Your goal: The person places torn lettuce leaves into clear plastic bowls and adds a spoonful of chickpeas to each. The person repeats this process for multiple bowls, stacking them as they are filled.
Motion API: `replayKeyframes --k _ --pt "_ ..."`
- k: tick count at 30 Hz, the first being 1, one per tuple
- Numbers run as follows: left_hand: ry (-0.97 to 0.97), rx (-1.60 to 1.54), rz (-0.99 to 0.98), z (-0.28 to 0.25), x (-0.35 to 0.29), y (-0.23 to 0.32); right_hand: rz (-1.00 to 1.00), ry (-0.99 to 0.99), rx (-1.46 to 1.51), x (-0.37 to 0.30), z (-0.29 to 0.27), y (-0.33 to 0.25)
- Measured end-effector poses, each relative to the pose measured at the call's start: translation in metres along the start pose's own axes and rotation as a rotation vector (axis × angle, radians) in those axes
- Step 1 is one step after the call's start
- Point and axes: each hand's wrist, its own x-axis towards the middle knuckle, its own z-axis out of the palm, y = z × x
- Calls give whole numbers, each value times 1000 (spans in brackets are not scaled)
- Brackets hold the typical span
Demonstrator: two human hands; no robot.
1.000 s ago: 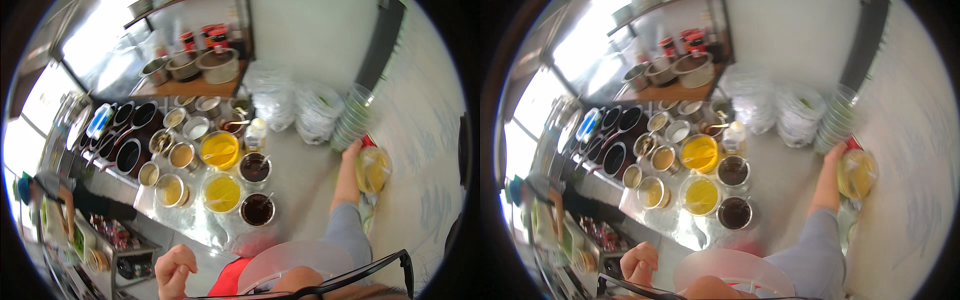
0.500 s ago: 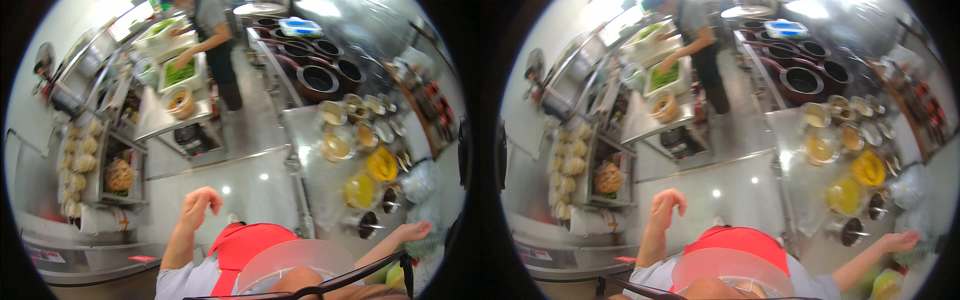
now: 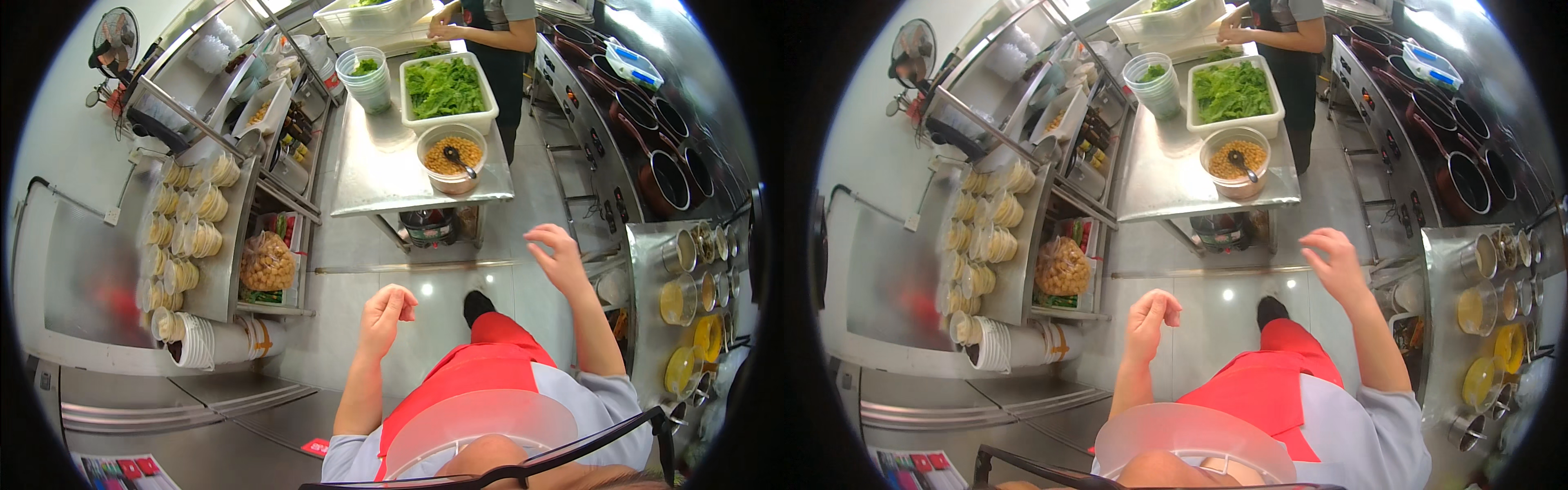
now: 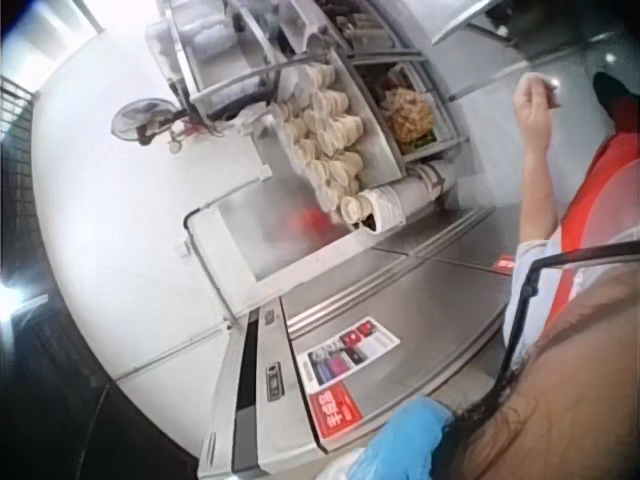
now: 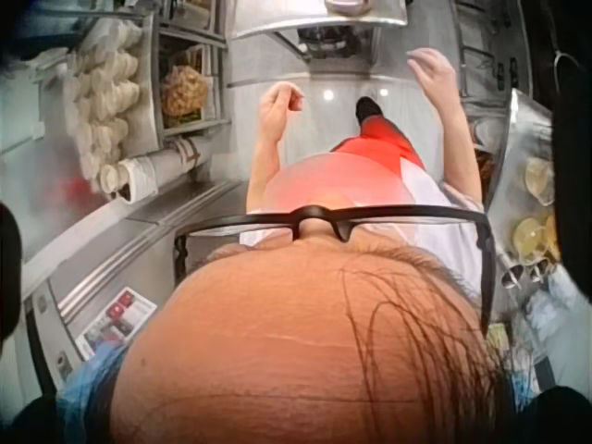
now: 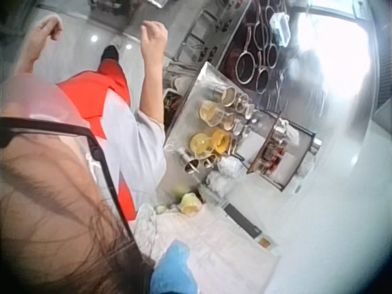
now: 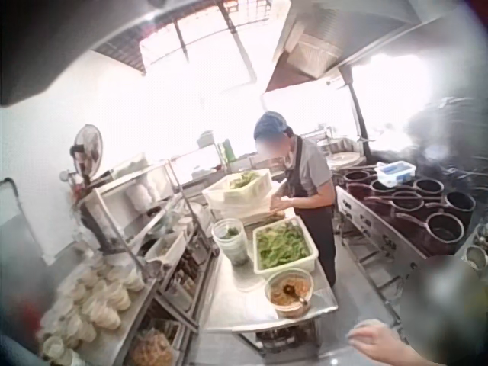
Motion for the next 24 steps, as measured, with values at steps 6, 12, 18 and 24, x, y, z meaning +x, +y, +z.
replayKeyframes --k 6,12,18,24 --pt "9 62 -91 -82 117 2 -94 111 -216 165 131 47" --pt "129 203 -274 -165 282 11 -242 -175 -432 261 227 64" --pt "193 192 -178 -219 460 -4 -136 -229 -413 283 272 57" --pt "324 193 55 -235 660 -4 30 -102 -483 306 281 14"
